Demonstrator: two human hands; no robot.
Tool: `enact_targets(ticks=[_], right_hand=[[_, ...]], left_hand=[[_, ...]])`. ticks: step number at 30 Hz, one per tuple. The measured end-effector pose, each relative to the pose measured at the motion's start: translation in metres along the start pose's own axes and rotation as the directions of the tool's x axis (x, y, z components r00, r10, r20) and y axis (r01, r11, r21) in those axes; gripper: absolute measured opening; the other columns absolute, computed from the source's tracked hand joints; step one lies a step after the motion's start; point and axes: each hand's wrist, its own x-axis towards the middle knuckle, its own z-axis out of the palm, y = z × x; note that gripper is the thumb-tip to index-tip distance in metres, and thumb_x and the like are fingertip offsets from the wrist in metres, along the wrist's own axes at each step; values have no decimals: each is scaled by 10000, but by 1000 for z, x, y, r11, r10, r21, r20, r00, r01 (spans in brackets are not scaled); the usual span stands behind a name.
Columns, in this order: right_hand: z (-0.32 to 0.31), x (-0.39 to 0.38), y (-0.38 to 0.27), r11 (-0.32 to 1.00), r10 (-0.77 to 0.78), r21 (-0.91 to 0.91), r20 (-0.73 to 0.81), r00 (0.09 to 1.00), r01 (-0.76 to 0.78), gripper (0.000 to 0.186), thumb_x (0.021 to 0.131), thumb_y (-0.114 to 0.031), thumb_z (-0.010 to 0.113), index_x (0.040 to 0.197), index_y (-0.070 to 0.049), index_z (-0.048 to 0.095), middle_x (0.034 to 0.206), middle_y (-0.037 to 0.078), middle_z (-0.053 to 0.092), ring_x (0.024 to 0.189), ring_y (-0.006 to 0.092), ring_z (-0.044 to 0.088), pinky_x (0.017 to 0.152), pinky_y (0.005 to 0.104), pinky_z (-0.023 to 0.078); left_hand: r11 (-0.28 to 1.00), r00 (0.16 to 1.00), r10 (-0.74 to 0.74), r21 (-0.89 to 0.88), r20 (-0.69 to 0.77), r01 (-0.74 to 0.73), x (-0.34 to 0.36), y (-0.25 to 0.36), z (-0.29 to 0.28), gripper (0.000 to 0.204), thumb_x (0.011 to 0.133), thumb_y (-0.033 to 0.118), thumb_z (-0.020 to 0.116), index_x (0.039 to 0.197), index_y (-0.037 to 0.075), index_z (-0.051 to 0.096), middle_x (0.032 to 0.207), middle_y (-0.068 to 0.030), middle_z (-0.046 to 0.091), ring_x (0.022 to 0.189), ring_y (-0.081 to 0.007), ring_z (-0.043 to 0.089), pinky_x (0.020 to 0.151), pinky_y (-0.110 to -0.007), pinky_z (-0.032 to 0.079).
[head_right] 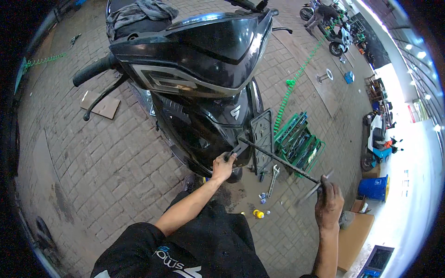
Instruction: The person disassembles the front fairing and internal components of a motorcycle, using a T-handle socket wrench to remove bolts and then fitting a new front panel and license plate bracket.
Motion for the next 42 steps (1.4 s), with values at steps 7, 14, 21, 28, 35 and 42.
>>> enact_targets(ticks=[7,14,21,28,35,42], right_hand=[[7,-12,17,460,552,525,462,694,-716,357,905,-340,510,712,-39,529,582,28,479,451,149,443,408,269,306],[22,-17,-2,41,646,749,485,589,-662,368,886,-398,541,715,-76,495,553,-13,408,424,90,385,375,240,296],[19,-23,-2,991,121,79,-215,969,-106,74,813,-83,557,808,-13,536,766,130,547,693,321,520,646,397,443],[7,-22,0,924,337,159,94,937,-348,102,821,-92,554,824,10,558,679,138,586,615,291,570,593,352,455],[-5,-8,8,985,-118,-152,-261,958,80,143,781,-104,569,896,-20,563,846,145,639,703,314,618,597,391,489],[35,-15,27,910,333,203,164,929,-362,240,824,-264,543,923,-48,578,843,168,628,730,349,606,598,441,486]], left_hand=[[799,754,592,325,-283,-506,-53,58,-6,521,670,251,731,1061,15,481,975,-181,510,986,-341,471,840,-415,377],[429,425,901,-36,85,-903,-45,120,26,390,696,150,661,1067,118,544,1008,-102,528,951,-306,507,788,-407,422],[324,302,927,-68,223,-944,-30,129,20,302,721,98,607,1022,89,583,976,-73,573,900,-264,552,737,-356,472],[321,293,924,-86,244,-943,-27,137,12,344,709,108,627,1048,76,581,989,-68,595,915,-245,565,766,-352,483],[289,254,891,-41,377,-956,-24,149,15,301,772,87,605,1072,74,579,995,-99,609,906,-275,574,773,-375,450],[200,194,881,32,431,-979,-33,156,17,292,788,146,595,1074,92,581,974,-82,603,920,-265,559,808,-394,412]])
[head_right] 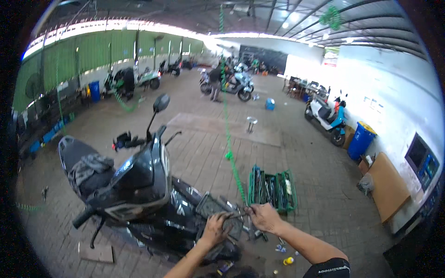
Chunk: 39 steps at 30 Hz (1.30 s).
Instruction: The person disassembles the front fairing and internal components of a motorcycle, using a T-handle socket wrench to remove bolts and then fitting a new front panel and license plate bracket.
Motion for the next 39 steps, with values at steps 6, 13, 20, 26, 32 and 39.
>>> enact_targets(ticks=[6,13,20,26,32,39], right_hand=[[-35,-11,-9,885,-397,-344,-201,895,316,240,853,-266,503,995,-94,591,958,121,636,852,320,624,722,409,491],[-17,-3,-6,978,-34,-199,131,991,60,256,863,-295,487,1033,-119,562,968,88,630,848,293,621,709,425,488],[-37,-1,-3,777,-560,-442,-158,813,449,298,842,-256,472,1085,-105,552,1070,134,595,921,305,603,793,424,476],[-26,9,-10,919,-96,-348,260,961,185,338,839,-283,475,1120,-120,569,1091,114,600,1003,300,579,861,413,450],[-41,-1,-7,937,-247,-289,-160,956,194,360,846,-307,514,1126,-83,548,1080,105,579,965,313,574,798,424,474],[-32,11,-11,908,-140,-372,166,976,193,306,863,-339,480,978,-71,574,876,143,636,810,318,617,717,418,485]], left_hand=[[995,999,23,100,33,-26,1,-7,4,237,800,183,591,1019,93,603,970,-63,603,927,-245,560,821,-403,398],[998,998,14,66,68,-19,10,-10,8,255,789,230,611,1018,118,606,993,-50,595,924,-232,559,822,-392,389],[995,993,3,102,121,-15,11,-16,8,254,794,254,610,1030,158,601,1001,-47,588,940,-236,557,837,-424,384],[996,995,-26,83,93,19,5,-18,10,244,811,273,597,1026,158,596,1003,-28,584,932,-220,557,830,-464,382],[989,993,1,147,114,-18,12,-15,2,253,794,291,626,985,126,612,999,-51,592,943,-237,558,817,-426,384],[996,991,-37,88,129,26,12,-16,7,250,785,277,626,990,136,606,1020,-35,582,943,-231,552,831,-439,375]])
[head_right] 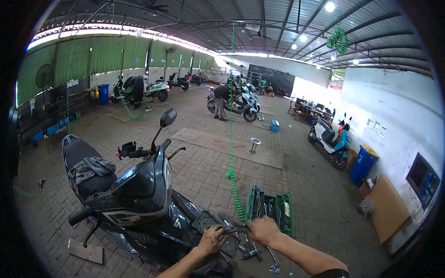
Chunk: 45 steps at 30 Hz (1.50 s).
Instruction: The person disassembles the front fairing and internal components of a motorcycle, using a T-handle socket wrench to remove bolts and then fitting a new front panel and license plate bracket.
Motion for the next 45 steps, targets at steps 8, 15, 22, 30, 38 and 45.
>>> enact_targets(ticks=[8,15,22,30,38,45], right_hand=[[-27,-3,2,843,-518,-427,-478,709,328,180,838,-269,501,890,-118,584,904,90,644,824,261,634,714,372,496],[-11,14,-8,987,151,12,258,954,-159,234,842,-301,479,898,-98,580,975,124,636,852,308,627,667,428,493],[-35,2,9,803,-545,-448,-285,789,393,322,789,-204,534,1094,-105,562,1175,130,554,980,247,589,788,416,480],[-33,21,-16,981,194,-70,472,860,-182,305,807,-213,514,1090,-120,580,1192,115,542,1029,217,564,821,362,458],[-30,5,21,640,-703,-576,-173,689,508,365,788,-276,553,1137,-171,544,1283,79,470,1081,212,527,853,360,443],[-9,17,-6,998,27,47,175,984,-35,324,863,-376,514,955,-72,581,774,165,640,777,344,626,674,466,484]], left_hand=[[998,1000,-5,58,11,4,4,2,-8,261,776,277,627,1005,157,593,1035,-13,569,981,-224,537,863,-451,362],[999,999,-30,14,11,29,7,3,-10,267,790,297,615,1015,154,593,1036,-24,572,986,-226,538,875,-474,362],[997,1000,4,71,-30,-2,5,0,-2,296,752,281,655,1016,154,610,1029,-27,577,963,-226,545,815,-429,389],[1000,1000,21,-1,-4,-21,9,6,-6,264,788,299,615,1010,159,596,1024,-29,566,956,-229,545,842,-481,375],[1000,1000,2,18,-2,-2,10,7,-5,277,794,312,605,1022,155,593,1039,-30,567,964,-234,548,845,-480,374],[999,999,-32,-15,29,33,7,8,-7,289,801,296,590,1041,134,585,1022,-48,580,975,-249,553,839,-469,389]])
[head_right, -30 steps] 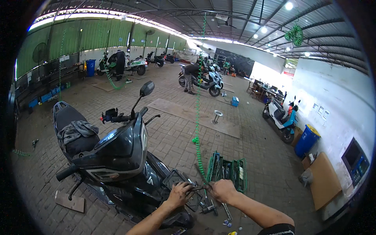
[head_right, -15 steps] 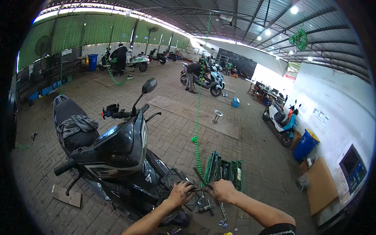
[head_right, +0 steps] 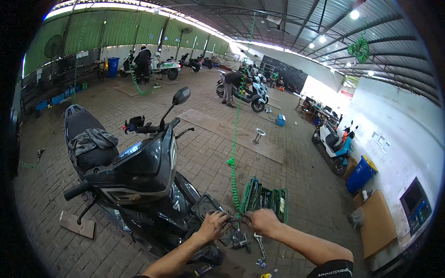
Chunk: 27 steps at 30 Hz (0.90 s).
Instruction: The person disassembles the front fairing and internal components of a motorcycle, using a T-handle socket wrench to remove bolts and then fitting a new front panel and license plate bracket.
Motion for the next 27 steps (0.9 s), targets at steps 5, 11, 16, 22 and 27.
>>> enact_targets(ticks=[5,11,16,22,27], right_hand=[[-18,-1,3,986,-166,-83,-316,934,147,365,886,-289,455,1217,-136,468,1074,199,569,868,332,606,690,451,488],[-26,-7,13,697,-558,-602,-112,822,391,377,847,-226,480,1213,-138,502,1321,170,432,1004,279,571,746,392,477],[5,8,7,996,-79,42,-21,997,80,243,834,-278,533,978,-88,580,901,155,615,796,307,618,714,403,479],[-34,-6,17,645,-720,-575,-234,654,503,450,787,-170,500,1235,-202,481,1395,118,331,1078,263,509,817,384,470],[-25,1,16,674,-607,-567,-61,792,473,438,804,-221,515,1237,-171,467,1312,144,431,982,266,571,785,372,478]], left_hand=[[996,997,16,85,-78,-10,-2,-2,1,246,804,254,603,1000,107,583,994,-45,595,930,-216,564,824,-408,386],[999,999,-5,37,-35,6,2,7,-8,255,809,264,598,1002,98,580,981,-54,596,921,-227,562,814,-412,394],[1000,994,18,-5,-104,-18,2,1,1,250,833,300,564,1014,128,576,959,-47,587,924,-243,556,755,-468,408],[999,997,-6,51,-79,10,4,7,-5,250,807,255,605,1011,113,579,950,-42,594,908,-220,563,800,-414,394],[999,995,-31,16,-91,32,3,6,-4,321,792,250,621,1079,122,553,947,-26,598,888,-217,567,772,-425,401]])
